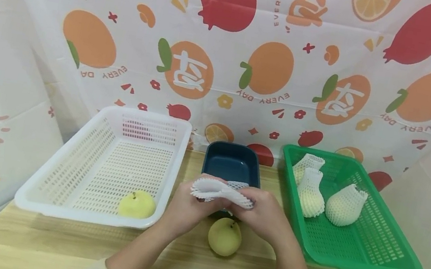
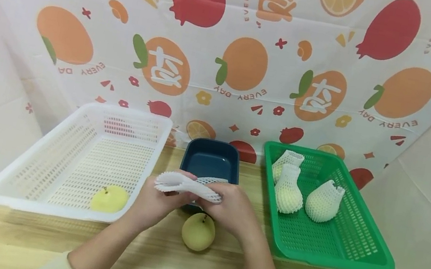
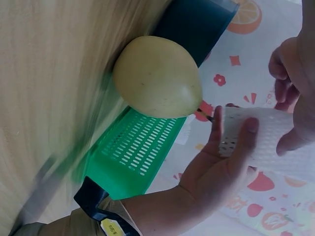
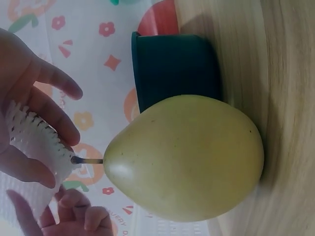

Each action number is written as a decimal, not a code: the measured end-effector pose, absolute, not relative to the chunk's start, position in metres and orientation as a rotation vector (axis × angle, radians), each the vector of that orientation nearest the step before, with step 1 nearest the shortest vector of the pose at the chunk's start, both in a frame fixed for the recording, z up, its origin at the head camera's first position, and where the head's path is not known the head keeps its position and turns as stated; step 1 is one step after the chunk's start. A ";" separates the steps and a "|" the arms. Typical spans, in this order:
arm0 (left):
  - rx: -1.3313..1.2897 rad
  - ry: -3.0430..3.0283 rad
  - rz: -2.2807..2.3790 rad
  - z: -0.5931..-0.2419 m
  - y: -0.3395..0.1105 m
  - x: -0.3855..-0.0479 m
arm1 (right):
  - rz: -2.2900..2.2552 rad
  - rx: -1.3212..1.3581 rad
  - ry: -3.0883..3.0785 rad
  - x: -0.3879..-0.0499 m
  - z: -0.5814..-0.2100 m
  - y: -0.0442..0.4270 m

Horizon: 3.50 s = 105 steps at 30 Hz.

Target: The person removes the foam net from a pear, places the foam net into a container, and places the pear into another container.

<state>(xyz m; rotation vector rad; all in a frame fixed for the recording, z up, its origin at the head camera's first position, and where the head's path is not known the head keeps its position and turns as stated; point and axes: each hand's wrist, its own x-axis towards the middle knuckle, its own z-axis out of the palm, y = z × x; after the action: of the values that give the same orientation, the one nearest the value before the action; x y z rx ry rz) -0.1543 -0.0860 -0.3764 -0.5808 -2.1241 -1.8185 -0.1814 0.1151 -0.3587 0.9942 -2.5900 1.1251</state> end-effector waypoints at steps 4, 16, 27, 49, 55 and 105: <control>-0.566 -2.008 -1.855 -0.374 -0.087 -0.154 | 1.117 0.983 -2.628 -0.184 -0.359 0.117; -0.255 -1.990 -1.895 -0.375 -0.088 -0.157 | 1.349 0.827 -2.630 -0.202 -0.360 0.130; -0.169 -1.921 -1.957 -0.377 -0.089 -0.161 | 1.716 0.642 -2.479 -0.226 -0.365 0.129; -0.409 -2.300 -1.415 -0.378 -0.073 -0.178 | 1.420 0.322 -2.681 -0.273 -0.385 0.127; -0.454 -2.558 -0.954 -0.388 -0.062 -0.198 | 1.323 0.368 -2.752 -0.282 -0.390 0.125; -0.318 -3.133 -0.374 -0.406 -0.053 -0.232 | 0.597 0.555 -2.989 -0.289 -0.409 0.109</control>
<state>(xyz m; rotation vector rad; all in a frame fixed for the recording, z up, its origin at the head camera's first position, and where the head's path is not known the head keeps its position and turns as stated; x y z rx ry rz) -0.2316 -0.0531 -0.4063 -0.3179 -3.1335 -0.3739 -0.2885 0.1091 -0.4089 0.5548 -2.9887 0.5966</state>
